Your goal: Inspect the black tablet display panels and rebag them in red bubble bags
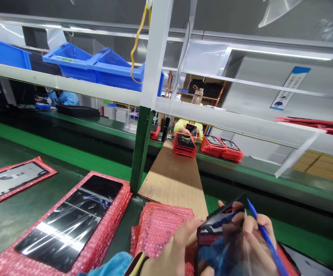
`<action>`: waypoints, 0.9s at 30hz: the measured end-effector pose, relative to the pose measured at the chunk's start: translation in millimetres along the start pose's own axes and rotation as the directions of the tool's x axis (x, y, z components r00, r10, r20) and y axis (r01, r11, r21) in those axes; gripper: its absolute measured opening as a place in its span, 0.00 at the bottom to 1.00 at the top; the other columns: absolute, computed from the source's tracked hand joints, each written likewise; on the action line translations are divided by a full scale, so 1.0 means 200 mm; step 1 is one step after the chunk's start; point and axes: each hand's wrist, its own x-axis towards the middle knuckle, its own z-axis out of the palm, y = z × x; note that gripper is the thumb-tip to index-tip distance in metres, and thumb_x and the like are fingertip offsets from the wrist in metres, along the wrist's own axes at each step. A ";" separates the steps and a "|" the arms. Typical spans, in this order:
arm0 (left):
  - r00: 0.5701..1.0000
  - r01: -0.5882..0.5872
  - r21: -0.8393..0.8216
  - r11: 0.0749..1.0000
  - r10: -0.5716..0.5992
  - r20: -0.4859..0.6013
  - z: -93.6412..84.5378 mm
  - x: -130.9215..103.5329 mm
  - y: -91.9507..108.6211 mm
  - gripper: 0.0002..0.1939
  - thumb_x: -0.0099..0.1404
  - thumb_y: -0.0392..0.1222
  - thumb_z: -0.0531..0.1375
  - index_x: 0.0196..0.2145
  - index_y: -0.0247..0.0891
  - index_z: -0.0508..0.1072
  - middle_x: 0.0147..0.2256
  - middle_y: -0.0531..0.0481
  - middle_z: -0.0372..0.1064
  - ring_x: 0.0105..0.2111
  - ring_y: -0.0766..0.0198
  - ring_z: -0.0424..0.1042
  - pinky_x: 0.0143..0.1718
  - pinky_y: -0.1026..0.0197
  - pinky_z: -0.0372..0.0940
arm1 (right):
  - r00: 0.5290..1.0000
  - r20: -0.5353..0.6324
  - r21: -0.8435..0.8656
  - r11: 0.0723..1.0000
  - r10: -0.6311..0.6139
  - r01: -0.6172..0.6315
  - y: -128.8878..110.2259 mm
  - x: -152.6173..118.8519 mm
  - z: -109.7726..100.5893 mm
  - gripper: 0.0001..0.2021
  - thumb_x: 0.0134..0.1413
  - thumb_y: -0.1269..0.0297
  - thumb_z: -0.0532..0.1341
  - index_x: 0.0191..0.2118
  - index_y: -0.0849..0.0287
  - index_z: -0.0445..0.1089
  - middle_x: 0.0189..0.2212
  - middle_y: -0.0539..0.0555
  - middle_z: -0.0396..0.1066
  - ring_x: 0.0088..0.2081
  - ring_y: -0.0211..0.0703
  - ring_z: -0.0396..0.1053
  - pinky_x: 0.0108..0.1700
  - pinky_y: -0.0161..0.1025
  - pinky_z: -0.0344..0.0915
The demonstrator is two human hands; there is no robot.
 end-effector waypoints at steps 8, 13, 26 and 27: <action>0.983 0.139 -0.315 0.939 -0.092 0.159 -0.07 0.24 0.19 0.36 0.49 0.26 0.62 0.51 0.50 0.55 0.44 0.49 0.67 0.40 0.62 0.71 0.43 0.59 0.64 | 0.958 0.064 0.002 0.960 0.280 -0.281 0.00 0.01 0.03 0.16 0.42 0.64 0.70 0.37 0.50 0.65 0.24 0.45 0.66 0.28 0.39 0.70 0.30 0.31 0.68; 0.968 0.253 -0.588 0.768 -0.207 0.146 -0.12 0.29 0.18 0.29 0.56 0.49 0.65 0.51 0.47 0.58 0.36 0.53 0.66 0.30 0.67 0.69 0.30 0.66 0.63 | 0.912 0.053 0.115 0.905 0.406 -0.409 0.06 0.00 0.01 0.16 0.47 0.66 0.69 0.42 0.48 0.66 0.27 0.43 0.68 0.36 0.35 0.72 0.41 0.27 0.69; 0.926 0.325 -0.653 0.684 -0.372 0.071 -0.15 0.33 0.14 0.12 0.68 0.49 0.53 0.48 0.47 0.60 0.34 0.54 0.66 0.20 0.72 0.65 0.17 0.70 0.61 | 0.837 -0.210 0.208 0.859 0.505 -0.467 -0.01 0.01 0.09 0.18 0.35 0.65 0.68 0.38 0.52 0.69 0.31 0.47 0.75 0.48 0.44 0.72 0.64 0.47 0.53; 0.926 0.322 -0.662 0.677 -0.371 0.071 -0.16 0.34 0.14 0.12 0.69 0.49 0.52 0.48 0.47 0.60 0.35 0.53 0.66 0.21 0.72 0.66 0.17 0.70 0.61 | 0.836 -0.197 0.221 0.854 0.512 -0.471 -0.01 0.02 0.09 0.17 0.35 0.65 0.67 0.37 0.52 0.70 0.30 0.47 0.74 0.48 0.44 0.71 0.65 0.47 0.51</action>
